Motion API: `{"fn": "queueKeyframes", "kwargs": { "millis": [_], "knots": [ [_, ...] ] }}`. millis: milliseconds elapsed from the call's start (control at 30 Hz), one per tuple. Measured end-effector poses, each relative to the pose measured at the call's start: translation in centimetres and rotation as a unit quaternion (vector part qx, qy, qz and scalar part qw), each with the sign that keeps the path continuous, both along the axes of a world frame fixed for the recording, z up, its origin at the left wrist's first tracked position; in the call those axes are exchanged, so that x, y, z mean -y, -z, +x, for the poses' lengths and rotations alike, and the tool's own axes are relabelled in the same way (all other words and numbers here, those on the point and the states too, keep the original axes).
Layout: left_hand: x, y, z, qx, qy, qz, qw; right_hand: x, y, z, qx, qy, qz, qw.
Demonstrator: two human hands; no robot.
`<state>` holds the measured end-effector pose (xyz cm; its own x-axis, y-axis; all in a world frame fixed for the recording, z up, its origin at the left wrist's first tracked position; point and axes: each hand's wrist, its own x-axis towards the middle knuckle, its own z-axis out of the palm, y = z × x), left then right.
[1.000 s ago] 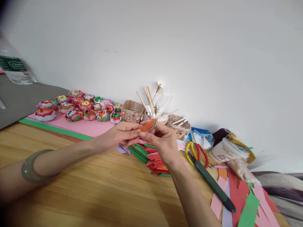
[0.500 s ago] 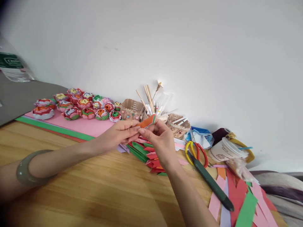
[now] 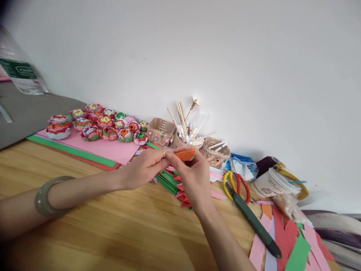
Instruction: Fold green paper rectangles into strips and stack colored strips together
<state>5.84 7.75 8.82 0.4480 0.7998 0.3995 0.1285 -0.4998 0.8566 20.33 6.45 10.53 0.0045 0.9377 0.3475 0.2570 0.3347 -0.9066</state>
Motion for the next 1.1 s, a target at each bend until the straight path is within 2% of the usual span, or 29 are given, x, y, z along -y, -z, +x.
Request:
{"fn": "queueKeyframes", "kwargs": {
  "millis": [233, 433, 567, 767, 967, 1100],
  "knots": [
    [0.1, 0.1, -0.1, 0.03, 0.035, -0.028, 0.999, -0.4, 0.1, 0.1, -0.016, -0.025, -0.013, 0.999],
    [0.4, 0.0, 0.2, 0.081, 0.025, -0.073, 0.994, -0.1, 0.4, -0.4, -0.012, -0.018, 0.002, 1.0],
    [0.1, 0.2, 0.5, 0.109, 0.023, -0.096, 0.989, 0.0, 0.9, -0.3, 0.026, -0.003, 0.021, 0.999],
    [-0.5, 0.1, 0.4, 0.121, 0.002, -0.073, 0.99, -0.7, 0.6, 1.2, 0.022, -0.117, 0.023, 0.993],
    [-0.4, -0.3, 0.2, 0.102, 0.0, -0.06, 0.993, -1.4, 0.4, 2.4, 0.061, -0.146, -0.009, 0.987],
    [-0.1, -0.8, 0.1, 0.091, 0.021, -0.076, 0.993, -1.2, 0.9, 2.6, 0.062, -0.155, 0.012, 0.986]
  ]
}}
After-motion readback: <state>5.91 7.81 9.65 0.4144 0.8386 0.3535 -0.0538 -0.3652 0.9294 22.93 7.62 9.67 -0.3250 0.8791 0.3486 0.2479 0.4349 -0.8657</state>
